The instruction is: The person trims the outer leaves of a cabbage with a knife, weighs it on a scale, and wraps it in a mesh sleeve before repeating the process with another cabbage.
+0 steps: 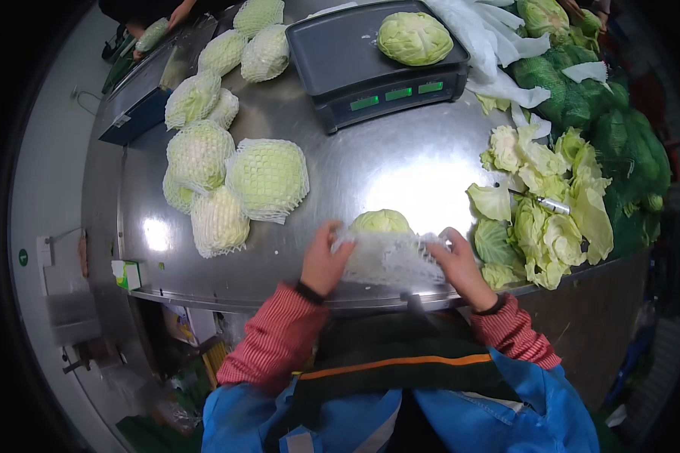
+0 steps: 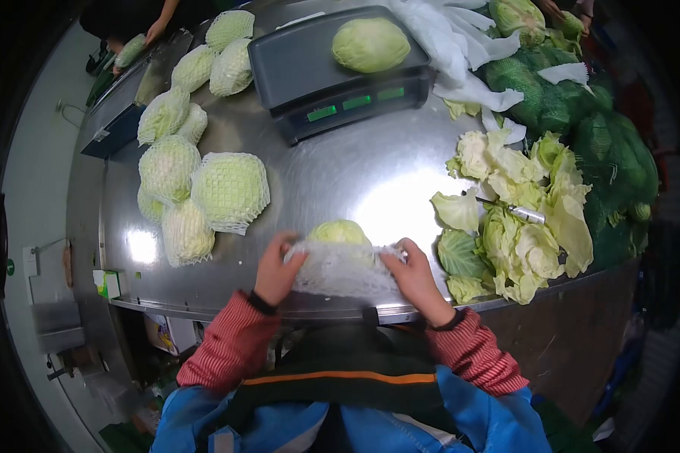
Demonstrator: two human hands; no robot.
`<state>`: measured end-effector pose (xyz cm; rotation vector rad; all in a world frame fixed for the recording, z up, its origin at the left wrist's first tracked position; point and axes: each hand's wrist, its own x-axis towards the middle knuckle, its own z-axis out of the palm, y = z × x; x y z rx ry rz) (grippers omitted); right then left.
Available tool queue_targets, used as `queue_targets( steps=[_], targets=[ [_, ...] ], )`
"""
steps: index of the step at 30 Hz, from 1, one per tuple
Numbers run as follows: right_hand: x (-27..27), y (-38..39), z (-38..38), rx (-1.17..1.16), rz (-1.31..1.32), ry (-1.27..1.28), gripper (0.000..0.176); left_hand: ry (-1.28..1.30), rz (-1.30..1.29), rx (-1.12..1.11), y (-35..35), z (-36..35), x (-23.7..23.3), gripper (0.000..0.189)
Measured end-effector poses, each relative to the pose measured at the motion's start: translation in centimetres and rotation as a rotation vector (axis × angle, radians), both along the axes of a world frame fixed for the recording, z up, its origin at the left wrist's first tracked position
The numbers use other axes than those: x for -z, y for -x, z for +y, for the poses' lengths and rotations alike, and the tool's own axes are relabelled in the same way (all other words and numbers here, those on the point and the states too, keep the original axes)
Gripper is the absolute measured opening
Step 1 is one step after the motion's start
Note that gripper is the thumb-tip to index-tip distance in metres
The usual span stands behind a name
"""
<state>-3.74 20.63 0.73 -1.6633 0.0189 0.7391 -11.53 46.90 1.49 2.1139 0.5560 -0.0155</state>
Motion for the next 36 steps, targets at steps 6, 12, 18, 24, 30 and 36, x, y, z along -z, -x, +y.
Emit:
queue_targets(
  steps=[6,12,18,24,30,36],
  targets=[
    [4.7,-1.1,2.4,0.134,0.024,0.091,0.051,0.163,0.257,0.212,-4.5,2.4,7.8,0.055],
    [3.8,3.1,1.4,0.333,0.436,-0.091,0.051,1.39,0.34,-0.353,2.3,0.1,5.9,0.046],
    [0.6,4.0,1.1,-0.243,0.146,0.349,0.047,0.7,0.37,-0.156,7.3,1.2,7.8,0.036],
    [2.0,3.6,2.7,0.234,0.725,-0.42,0.037,1.023,0.308,0.001,5.8,0.8,6.0,0.028],
    [1.2,-4.6,-1.2,-0.562,-0.378,0.645,0.041,0.652,0.224,-0.133,9.4,2.4,10.9,0.043],
    [-1.7,-27.3,-5.7,-0.036,-1.34,1.099,0.017,-0.132,0.219,-0.032,5.1,4.6,3.0,0.046]
  ],
)
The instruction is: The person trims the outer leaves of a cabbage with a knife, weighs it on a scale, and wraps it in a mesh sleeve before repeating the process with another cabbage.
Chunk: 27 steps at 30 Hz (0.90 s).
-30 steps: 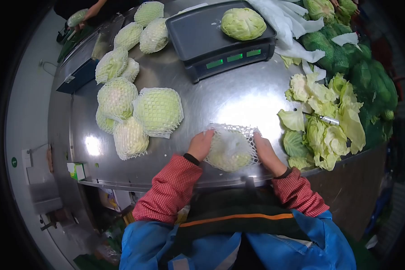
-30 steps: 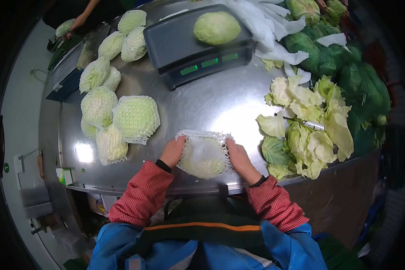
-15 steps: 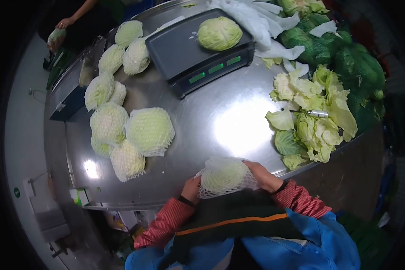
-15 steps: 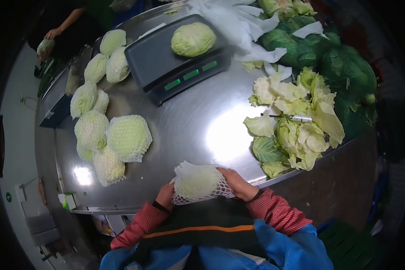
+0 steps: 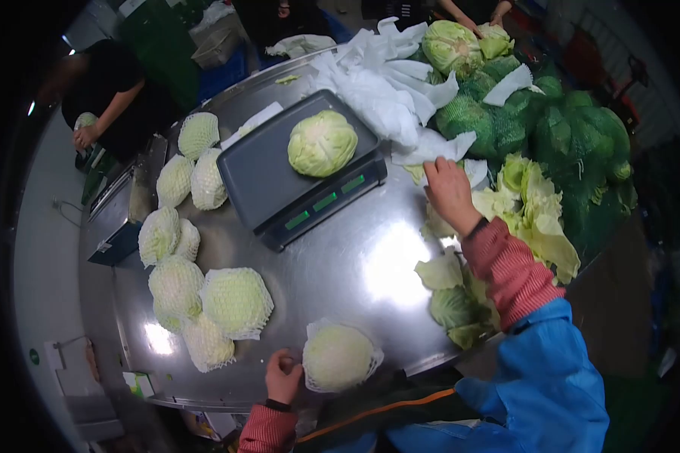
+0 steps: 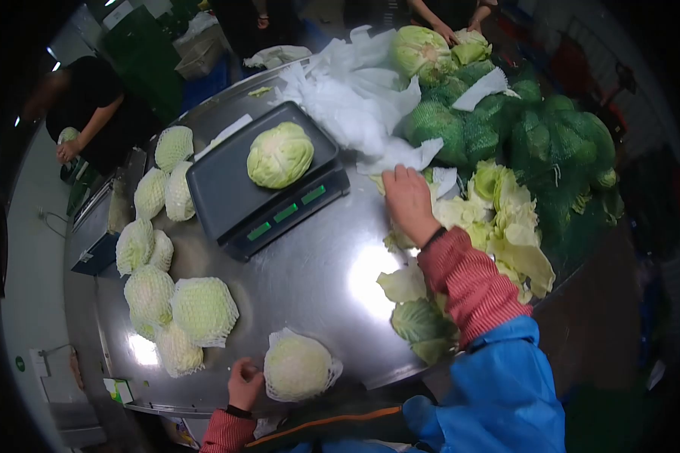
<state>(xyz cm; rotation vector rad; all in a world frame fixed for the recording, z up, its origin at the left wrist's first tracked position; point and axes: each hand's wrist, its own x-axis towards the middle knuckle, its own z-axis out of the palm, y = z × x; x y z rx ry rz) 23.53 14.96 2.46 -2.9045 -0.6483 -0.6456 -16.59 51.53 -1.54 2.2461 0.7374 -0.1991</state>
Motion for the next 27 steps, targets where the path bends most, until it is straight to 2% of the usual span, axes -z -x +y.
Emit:
queue_targets(
  steps=[3,4,6,7,8,9,10,11,12,13,16,17,19,20,23,24,27],
  targets=[
    [3.1,-6.1,-2.0,0.102,-0.034,0.216,0.011,0.21,-0.386,-0.226,-4.8,-2.6,-3.0,0.037],
    [2.5,-6.0,-1.5,0.114,0.026,0.268,0.01,0.325,-0.365,-0.199,-6.8,-3.9,-4.6,0.028],
    [0.9,-3.1,-0.2,-0.011,0.012,0.203,0.009,0.602,-0.346,-0.101,-10.1,-5.6,-4.2,0.031],
    [-0.4,-0.7,0.5,-0.065,0.117,0.022,0.009,0.646,-0.312,-0.026,-12.0,-6.7,-4.4,0.034],
    [-2.1,2.1,1.2,-0.123,0.33,-0.272,0.012,0.688,-0.279,0.049,-14.5,-8.3,-5.1,0.037],
    [-2.8,4.9,2.1,-0.108,0.561,-0.564,0.016,0.762,-0.319,0.007,-17.0,-10.2,-5.7,0.038],
    [-2.7,6.8,2.0,-0.245,0.774,-0.739,0.017,0.834,-0.355,-0.041,-19.1,-12.0,-6.2,0.04],
    [-1.2,8.6,2.1,-0.286,1.019,-0.948,0.02,0.996,-0.315,-0.069,-21.2,-13.0,-6.8,0.04],
    [-0.5,10.4,2.1,-0.275,1.253,-1.031,0.024,1.157,-0.278,-0.091,-22.8,-13.7,-7.3,0.039],
    [-0.3,11.6,2.0,-0.257,1.487,-1.107,0.03,1.16,-0.278,-0.083,-23.3,-14.0,-7.0,0.037],
    [-2.6,13.1,1.3,-0.322,1.093,-0.917,0.045,1.136,-0.313,-0.05,-23.3,-14.7,-5.5,0.028],
    [-4.5,12.6,1.0,-0.3,1.042,-0.937,0.059,1.126,-0.298,-0.024,-22.8,-15.0,-5.6,0.027],
    [-5.2,11.4,1.0,-0.301,0.728,-0.862,0.064,1.105,-0.263,0.032,-21.7,-15.4,-6.2,0.026],
    [-5.8,11.4,1.6,-0.313,0.646,-0.829,0.056,1.142,-0.243,0.043,-21.3,-15.8,-6.9,0.026],
    [-3.1,11.4,2.9,-0.411,0.712,-0.757,0.042,1.238,-0.195,0.053,-20.7,-15.8,-8.1,0.024],
    [-3.4,11.9,3.5,-0.408,0.679,-0.812,0.03,1.266,-0.176,0.036,-20.7,-15.3,-7.6,0.023],
    [-3.6,12.9,4.7,-0.326,1.041,-1.015,0.028,1.349,-0.125,-0.038,-19.9,-14.7,-6.6,0.021]
  ],
)
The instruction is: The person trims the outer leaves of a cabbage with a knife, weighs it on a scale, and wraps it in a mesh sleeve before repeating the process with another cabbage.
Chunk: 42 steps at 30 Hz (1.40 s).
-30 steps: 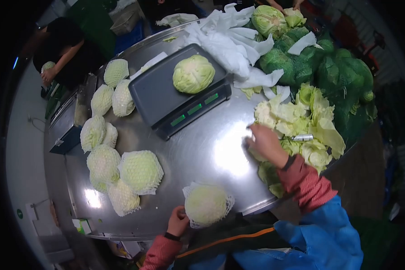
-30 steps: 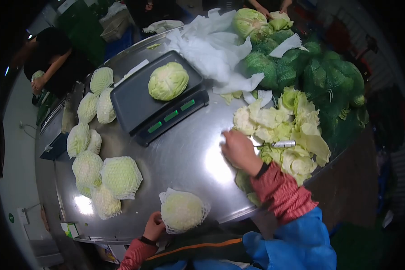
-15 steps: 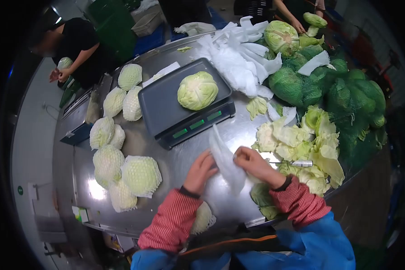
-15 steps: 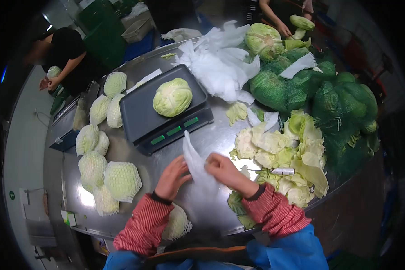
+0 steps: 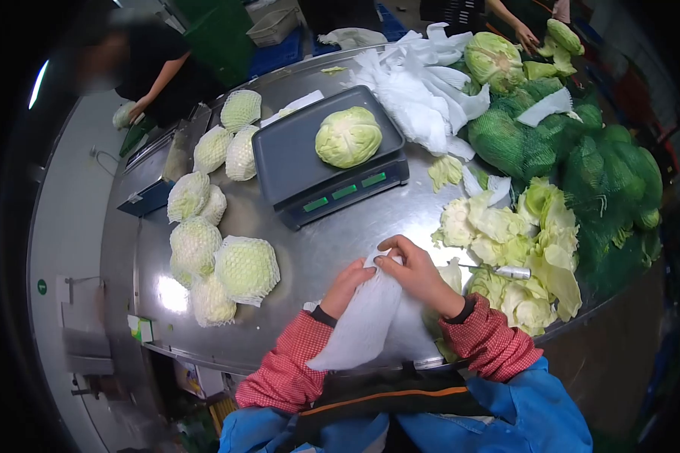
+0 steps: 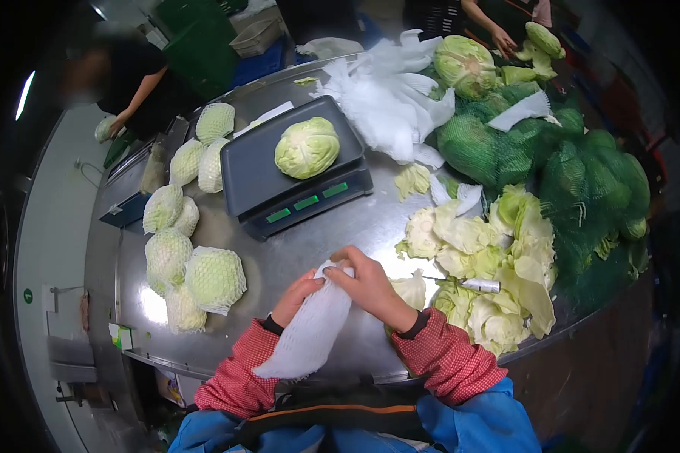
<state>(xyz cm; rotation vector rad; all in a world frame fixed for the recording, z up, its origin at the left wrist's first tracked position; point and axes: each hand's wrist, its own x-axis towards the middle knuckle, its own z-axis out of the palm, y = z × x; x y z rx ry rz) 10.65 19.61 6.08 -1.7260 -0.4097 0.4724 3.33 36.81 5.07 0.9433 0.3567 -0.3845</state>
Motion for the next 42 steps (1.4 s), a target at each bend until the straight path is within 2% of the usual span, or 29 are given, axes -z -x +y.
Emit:
queue_targets(
  steps=[2,4,7,10,13,14,16,17,20,21,24,26,27,28,29,30,31,32,33,34,35,36,38,41,42],
  targets=[
    [2.2,-0.2,0.4,-0.059,0.151,-0.126,0.028,0.007,0.001,-0.023,0.2,0.3,0.5,0.021],
    [1.7,-0.4,0.3,-0.141,0.397,-0.163,0.029,-0.03,-0.04,-0.056,0.5,0.6,1.2,0.021],
    [1.5,-0.1,1.0,-0.149,0.583,-0.271,0.026,0.067,-0.063,-0.153,1.4,0.3,1.1,0.019],
    [0.7,-0.2,1.6,-0.125,-0.234,0.03,0.019,0.148,-0.023,-0.163,1.6,1.2,2.6,0.018],
    [-2.0,-0.9,2.6,-0.078,-1.1,0.21,0.015,0.323,0.018,-0.271,1.2,0.9,4.3,0.018],
    [-2.0,-0.3,3.0,-0.16,-0.986,0.176,0.014,0.321,0.024,-0.356,1.1,0.6,4.7,0.018],
    [-2.4,1.3,3.7,-0.32,-0.753,0.112,0.011,0.32,0.039,-0.523,0.5,-0.8,2.0,0.018],
    [-3.5,1.4,3.4,-0.322,-0.388,0.192,0.014,0.295,0.023,-0.538,0.0,-1.0,0.4,0.015],
    [-1.8,-0.8,3.1,-0.328,0.344,-0.052,0.023,0.263,0.0,-0.618,-0.8,-0.5,-1.1,0.013],
    [0.0,-1.2,2.8,-0.496,0.32,-0.073,0.032,0.23,0.032,-0.581,-1.0,-0.1,-2.1,0.009],
    [-1.2,-4.5,1.2,-0.704,0.336,0.06,0.04,-0.286,-0.134,-0.336,-1.6,3.2,2.5,0.016],
    [1.2,-7.7,0.2,-0.392,0.567,-0.42,0.033,-0.253,-0.152,-0.141,-2.5,5.1,2.0,0.016],
    [-0.8,-9.6,-0.1,-0.309,0.715,-0.62,0.027,-0.186,-0.192,-0.051,-3.2,5.8,0.9,0.019],
    [-1.8,-11.2,-0.2,-0.254,0.76,-0.676,0.022,-0.122,-0.234,0.041,-4.2,6.6,-0.3,0.023],
    [-0.7,-13.3,-0.3,-0.256,0.727,-0.618,0.019,-0.442,-0.294,0.143,-6.0,8.1,-1.7,0.037],
    [-1.0,-14.7,0.4,-0.129,0.6,-0.491,0.019,-0.706,-0.286,0.264,-8.9,10.5,-0.9,0.04],
    [-1.4,-16.0,1.2,-0.005,0.471,-0.364,0.021,-0.921,-0.506,0.086,-11.7,11.5,-1.0,0.038],
    [-1.8,-17.3,1.9,0.118,0.342,-0.237,0.023,-1.3,-0.431,-0.019,-14.4,11.8,-3.6,0.04],
    [-1.1,-19.0,2.8,0.166,0.212,-0.174,0.03,-1.283,-0.377,-0.157,-17.5,12.9,-3.3,0.042],
    [0.2,-21.1,4.1,0.215,0.078,-0.115,0.036,-1.458,-0.408,-0.226,-19.5,12.8,-5.2,0.044],
    [0.6,-22.6,4.9,0.266,-0.058,-0.057,0.043,-1.611,-0.496,-0.31,-22.1,13.8,-3.8,0.049],
    [-0.6,-22.7,5.8,0.223,-0.011,0.008,0.057,-1.597,-0.346,-0.185,-24.7,14.5,-2.7,0.048],
    [1.2,-24.3,7.6,0.244,0.272,-0.103,0.061,-1.536,-0.037,0.072,-28.3,15.3,-1.1,0.047],
    [1.4,-23.6,7.4,0.297,0.113,-0.062,0.053,-1.762,-0.387,0.207,-27.7,16.0,0.1,0.042],
    [1.3,-22.9,6.7,0.227,-0.082,-0.018,0.05,-1.377,-0.397,0.084,-26.6,15.6,-0.2,0.041]
  ],
)
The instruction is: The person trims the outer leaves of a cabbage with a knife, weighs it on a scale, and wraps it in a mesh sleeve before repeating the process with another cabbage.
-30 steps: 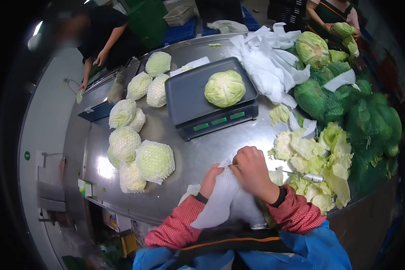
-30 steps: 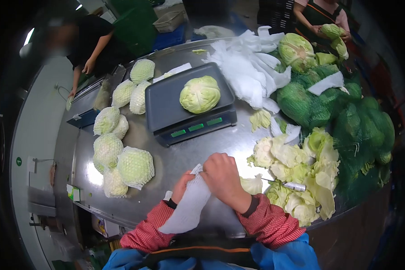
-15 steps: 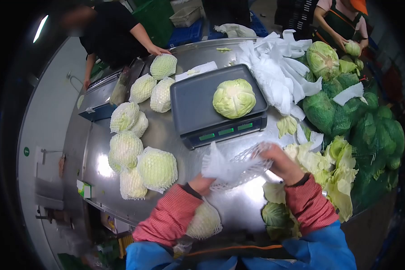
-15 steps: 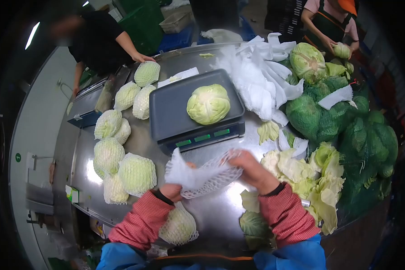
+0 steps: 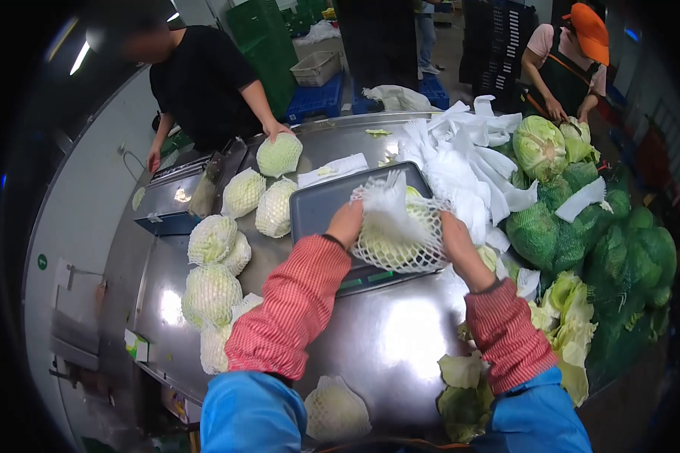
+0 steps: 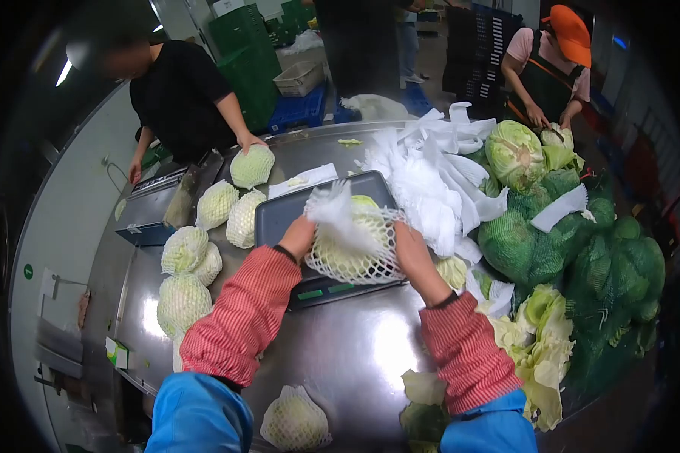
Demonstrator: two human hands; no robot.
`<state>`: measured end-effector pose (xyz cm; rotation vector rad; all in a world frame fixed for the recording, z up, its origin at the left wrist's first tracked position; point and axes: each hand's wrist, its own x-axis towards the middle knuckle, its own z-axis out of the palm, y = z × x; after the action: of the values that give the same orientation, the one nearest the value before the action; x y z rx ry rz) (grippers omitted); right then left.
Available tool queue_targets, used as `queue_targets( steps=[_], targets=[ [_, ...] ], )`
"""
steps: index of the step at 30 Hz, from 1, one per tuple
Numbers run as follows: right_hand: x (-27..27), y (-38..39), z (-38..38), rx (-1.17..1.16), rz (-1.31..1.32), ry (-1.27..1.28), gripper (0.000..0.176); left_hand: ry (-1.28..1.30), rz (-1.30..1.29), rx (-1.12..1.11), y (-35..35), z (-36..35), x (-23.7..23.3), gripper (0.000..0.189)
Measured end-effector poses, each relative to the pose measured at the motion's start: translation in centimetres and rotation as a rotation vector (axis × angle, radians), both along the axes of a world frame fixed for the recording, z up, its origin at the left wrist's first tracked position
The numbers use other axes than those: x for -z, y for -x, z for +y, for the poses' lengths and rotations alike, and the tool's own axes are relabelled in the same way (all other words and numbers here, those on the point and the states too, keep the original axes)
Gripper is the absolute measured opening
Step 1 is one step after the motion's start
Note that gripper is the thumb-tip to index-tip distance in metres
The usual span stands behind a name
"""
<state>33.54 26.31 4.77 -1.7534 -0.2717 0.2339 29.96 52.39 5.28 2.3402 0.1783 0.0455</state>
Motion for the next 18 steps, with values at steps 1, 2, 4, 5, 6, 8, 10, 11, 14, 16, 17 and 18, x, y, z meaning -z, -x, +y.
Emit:
queue_targets(
  steps=[1,2,4,5,6,8,10,11,14,16,17,18],
  targets=[
    [-0.3,1.1,-1.3,-0.069,-0.185,0.069,0.047,0.398,-0.022,-0.023,1.9,-0.8,-0.8,0.04],
    [-0.4,2.7,-2.5,-0.138,-0.367,0.137,0.045,0.797,-0.041,-0.049,4.2,-1.6,-1.5,0.039],
    [-0.7,6.7,-4.7,-0.221,-0.731,0.368,0.038,0.977,0.144,-0.073,9.0,-2.2,-2.4,0.042],
    [-1.5,9.0,-5.1,-0.242,-0.489,0.269,0.037,1.043,0.153,-0.156,11.6,-2.8,-1.5,0.045],
    [-2.2,11.5,-5.3,-0.262,-0.242,0.169,0.037,1.109,0.166,-0.245,14.4,-3.5,-0.6,0.047],
    [-2.2,16.3,-6.1,-0.242,0.029,0.176,0.036,1.331,0.144,-0.296,19.8,-6.2,-0.4,0.046],
    [-0.9,20.0,-7.0,-0.252,0.073,0.22,0.038,1.451,0.163,-0.301,24.7,-7.3,2.6,0.047],
    [-0.5,21.7,-7.3,-0.249,0.149,0.218,0.039,1.512,0.176,-0.308,27.1,-7.8,4.0,0.047],
    [-0.8,25.3,-8.6,-0.3,0.126,0.273,0.043,1.555,0.243,-0.369,33.1,-10.1,5.0,0.069],
    [-0.6,27.1,-10.0,-0.382,-0.102,0.348,0.045,1.694,0.287,-0.388,35.6,-11.3,3.9,0.063],
    [-1.3,27.8,-10.0,-0.322,0.246,0.08,0.043,1.765,0.306,-0.394,36.4,-11.7,3.3,0.061],
    [-0.5,28.4,-9.8,-0.2,0.804,-0.291,0.035,1.812,0.331,-0.432,37.0,-11.9,3.2,0.055]
  ],
)
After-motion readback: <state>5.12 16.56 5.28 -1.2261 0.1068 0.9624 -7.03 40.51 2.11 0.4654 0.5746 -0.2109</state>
